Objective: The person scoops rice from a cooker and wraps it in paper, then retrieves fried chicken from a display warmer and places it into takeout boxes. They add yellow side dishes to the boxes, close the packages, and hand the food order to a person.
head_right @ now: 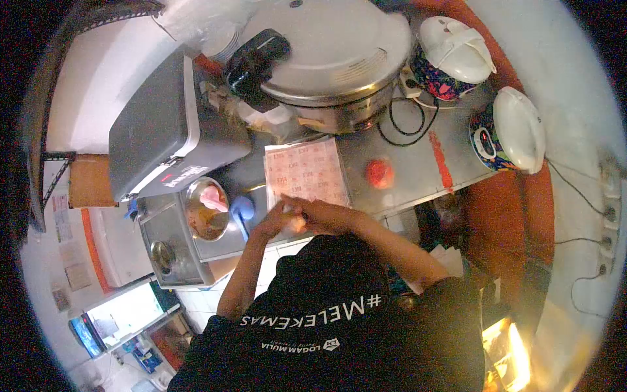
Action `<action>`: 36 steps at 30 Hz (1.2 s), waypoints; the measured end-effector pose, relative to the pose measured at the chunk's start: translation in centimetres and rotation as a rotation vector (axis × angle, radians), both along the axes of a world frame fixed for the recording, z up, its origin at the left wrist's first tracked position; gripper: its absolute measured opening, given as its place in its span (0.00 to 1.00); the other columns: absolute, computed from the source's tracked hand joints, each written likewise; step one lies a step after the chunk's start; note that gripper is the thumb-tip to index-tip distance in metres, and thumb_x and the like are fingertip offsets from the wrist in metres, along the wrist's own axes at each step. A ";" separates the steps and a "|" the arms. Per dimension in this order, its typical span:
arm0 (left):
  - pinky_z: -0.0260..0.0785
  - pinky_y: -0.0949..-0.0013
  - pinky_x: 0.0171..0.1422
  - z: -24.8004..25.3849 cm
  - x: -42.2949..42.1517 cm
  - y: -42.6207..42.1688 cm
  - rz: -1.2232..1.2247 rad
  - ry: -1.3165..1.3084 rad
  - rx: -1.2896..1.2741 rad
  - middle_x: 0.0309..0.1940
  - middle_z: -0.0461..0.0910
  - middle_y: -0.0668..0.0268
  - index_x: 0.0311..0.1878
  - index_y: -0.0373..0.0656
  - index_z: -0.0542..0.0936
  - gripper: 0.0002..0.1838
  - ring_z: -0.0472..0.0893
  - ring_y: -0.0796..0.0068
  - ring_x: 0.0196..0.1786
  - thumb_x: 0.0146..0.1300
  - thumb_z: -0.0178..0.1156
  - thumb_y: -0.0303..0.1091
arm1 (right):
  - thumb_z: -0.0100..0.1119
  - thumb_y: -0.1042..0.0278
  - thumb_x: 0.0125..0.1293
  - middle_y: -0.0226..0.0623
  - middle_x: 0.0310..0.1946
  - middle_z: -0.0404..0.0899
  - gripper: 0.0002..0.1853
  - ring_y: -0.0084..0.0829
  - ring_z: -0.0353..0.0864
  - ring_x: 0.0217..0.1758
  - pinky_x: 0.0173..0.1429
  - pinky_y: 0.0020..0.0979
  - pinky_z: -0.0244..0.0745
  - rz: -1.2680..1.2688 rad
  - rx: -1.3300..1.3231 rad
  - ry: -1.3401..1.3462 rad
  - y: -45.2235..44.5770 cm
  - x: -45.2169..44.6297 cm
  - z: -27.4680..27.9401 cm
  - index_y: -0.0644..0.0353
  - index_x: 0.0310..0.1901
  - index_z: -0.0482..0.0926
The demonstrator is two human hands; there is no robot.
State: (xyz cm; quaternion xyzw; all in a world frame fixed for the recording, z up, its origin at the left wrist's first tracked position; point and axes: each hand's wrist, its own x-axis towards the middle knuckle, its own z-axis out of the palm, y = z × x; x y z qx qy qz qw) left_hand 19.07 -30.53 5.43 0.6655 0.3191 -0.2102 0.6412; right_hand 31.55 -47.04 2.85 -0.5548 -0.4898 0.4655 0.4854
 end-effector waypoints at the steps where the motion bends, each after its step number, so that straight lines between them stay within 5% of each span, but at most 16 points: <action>1: 0.76 0.66 0.60 -0.4 -0.2 -0.3 0.024 0.059 -0.178 0.54 0.82 0.60 0.64 0.36 0.75 0.35 0.82 0.70 0.53 0.64 0.69 0.53 | 0.62 0.53 0.68 0.55 0.47 0.85 0.33 0.53 0.87 0.41 0.46 0.46 0.83 0.006 0.007 -0.077 -0.9 -0.1 0.2 0.47 0.73 0.66; 4: 0.77 0.67 0.58 -3.4 -2.1 -1.0 0.067 0.126 -0.631 0.54 0.82 0.59 0.67 0.38 0.73 0.34 0.82 0.68 0.51 0.66 0.68 0.50 | 0.65 0.48 0.62 0.51 0.43 0.85 0.36 0.50 0.86 0.36 0.42 0.48 0.81 0.048 -0.042 -0.361 -2.6 0.2 0.0 0.47 0.71 0.69; 8: 0.74 0.66 0.60 -5.7 -2.3 -0.9 -0.334 -0.149 -0.319 0.47 0.84 0.61 0.53 0.36 0.83 0.22 0.81 0.71 0.51 0.66 0.68 0.45 | 0.68 0.48 0.59 0.52 0.43 0.85 0.33 0.50 0.86 0.39 0.45 0.49 0.80 0.033 -0.037 -0.556 -2.9 0.0 -0.2 0.50 0.64 0.75; 11: 0.69 0.65 0.66 -3.1 -1.0 -1.6 0.123 -0.121 0.104 0.45 0.85 0.62 0.48 0.35 0.86 0.19 0.81 0.71 0.51 0.67 0.66 0.44 | 0.67 0.49 0.60 0.50 0.51 0.81 0.29 0.49 0.79 0.54 0.59 0.51 0.71 -0.260 -0.233 -0.801 -3.2 2.3 -4.1 0.52 0.61 0.77; 12: 0.65 0.62 0.71 -2.4 -1.3 -0.7 0.272 0.026 0.096 0.55 0.82 0.57 0.57 0.38 0.83 0.22 0.79 0.65 0.58 0.66 0.67 0.43 | 0.65 0.50 0.62 0.47 0.57 0.79 0.28 0.50 0.72 0.62 0.67 0.52 0.64 -0.398 -0.426 -1.007 -3.8 3.5 -8.3 0.53 0.61 0.78; 14: 0.57 0.57 0.76 -5.6 -5.1 1.6 0.305 0.071 0.162 0.64 0.73 0.55 0.67 0.44 0.75 0.25 0.71 0.60 0.67 0.73 0.57 0.46 | 0.59 0.56 0.64 0.50 0.60 0.74 0.25 0.56 0.67 0.66 0.70 0.64 0.56 -0.923 -0.370 -1.160 -5.3 6.2 -10.5 0.58 0.61 0.77; 15: 0.54 0.54 0.79 -9.0 -8.1 3.6 0.185 0.036 0.266 0.69 0.68 0.53 0.71 0.47 0.71 0.26 0.67 0.57 0.71 0.76 0.52 0.48 | 0.57 0.56 0.66 0.50 0.63 0.73 0.23 0.57 0.67 0.67 0.73 0.63 0.54 -0.713 -0.551 -1.242 -7.5 8.2 -18.1 0.58 0.59 0.78; 16: 0.50 0.52 0.81 -12.0 -11.2 5.4 0.089 -0.001 0.374 0.74 0.64 0.52 0.76 0.49 0.68 0.28 0.63 0.55 0.75 0.79 0.46 0.50 | 0.54 0.55 0.68 0.49 0.62 0.74 0.21 0.56 0.68 0.67 0.74 0.62 0.53 -0.338 -0.801 -1.201 -6.2 9.5 -13.1 0.58 0.57 0.78; 18: 0.63 0.56 0.74 -15.8 -16.4 7.7 0.038 -0.333 0.535 0.70 0.71 0.62 0.74 0.45 0.69 0.34 0.70 0.61 0.70 0.80 0.36 0.61 | 0.53 0.52 0.70 0.49 0.63 0.75 0.22 0.56 0.69 0.66 0.73 0.57 0.58 -0.557 -0.622 -0.916 -6.5 10.6 -16.2 0.60 0.56 0.77; 22: 0.76 0.68 0.50 -8.9 -18.1 8.4 0.783 -0.431 -0.672 0.55 0.79 0.66 0.62 0.46 0.75 0.17 0.79 0.74 0.52 0.77 0.53 0.42 | 0.62 0.52 0.63 0.52 0.64 0.71 0.31 0.57 0.69 0.68 0.73 0.52 0.62 -0.463 -0.400 -1.108 -1.2 5.8 -19.5 0.60 0.63 0.71; 25: 0.75 0.64 0.57 -7.3 -20.2 10.0 0.653 -0.426 -0.470 0.62 0.75 0.64 0.72 0.44 0.64 0.30 0.77 0.68 0.59 0.70 0.60 0.37 | 0.69 0.51 0.59 0.54 0.65 0.69 0.40 0.57 0.69 0.69 0.72 0.48 0.64 -0.381 -0.356 -1.267 5.5 -0.7 -19.1 0.59 0.69 0.66; 28: 0.73 0.66 0.60 -2.6 -23.7 12.4 0.297 -0.421 -0.247 0.65 0.70 0.63 0.76 0.42 0.57 0.42 0.75 0.71 0.62 0.65 0.68 0.42 | 0.69 0.50 0.61 0.57 0.63 0.69 0.38 0.54 0.72 0.66 0.69 0.49 0.68 -0.467 -0.299 -1.212 11.8 -3.3 -9.1 0.61 0.68 0.67; 31: 0.66 0.73 0.54 -1.4 -27.7 14.3 0.580 -0.669 -0.932 0.54 0.73 0.73 0.72 0.46 0.62 0.34 0.74 0.76 0.51 0.68 0.67 0.35 | 0.68 0.54 0.63 0.55 0.57 0.75 0.30 0.52 0.76 0.61 0.63 0.47 0.73 -0.402 0.165 -0.894 19.7 -5.3 12.1 0.63 0.62 0.73; 33: 0.58 0.52 0.79 -2.9 -30.7 15.9 0.399 -0.617 -0.685 0.80 0.49 0.64 0.83 0.49 0.42 0.58 0.58 0.66 0.79 0.62 0.73 0.52 | 0.67 0.64 0.65 0.48 0.51 0.81 0.19 0.51 0.81 0.55 0.57 0.45 0.78 -0.496 0.346 -1.109 24.6 -9.2 30.3 0.63 0.54 0.79; 34: 0.60 0.53 0.78 -2.9 -31.6 17.2 0.334 -0.597 -0.560 0.78 0.53 0.63 0.82 0.47 0.44 0.55 0.60 0.67 0.77 0.64 0.71 0.48 | 0.66 0.68 0.66 0.50 0.50 0.80 0.19 0.52 0.81 0.50 0.50 0.46 0.79 -0.523 0.714 -1.274 27.2 -9.9 35.9 0.63 0.56 0.77; 36: 0.64 0.55 0.76 -3.0 -32.5 20.0 0.206 -0.577 -0.300 0.75 0.60 0.61 0.81 0.43 0.48 0.49 0.64 0.67 0.75 0.67 0.69 0.40 | 0.68 0.71 0.62 0.48 0.57 0.78 0.21 0.52 0.80 0.59 0.60 0.46 0.79 -0.600 0.985 -1.444 32.0 -10.9 45.1 0.63 0.57 0.78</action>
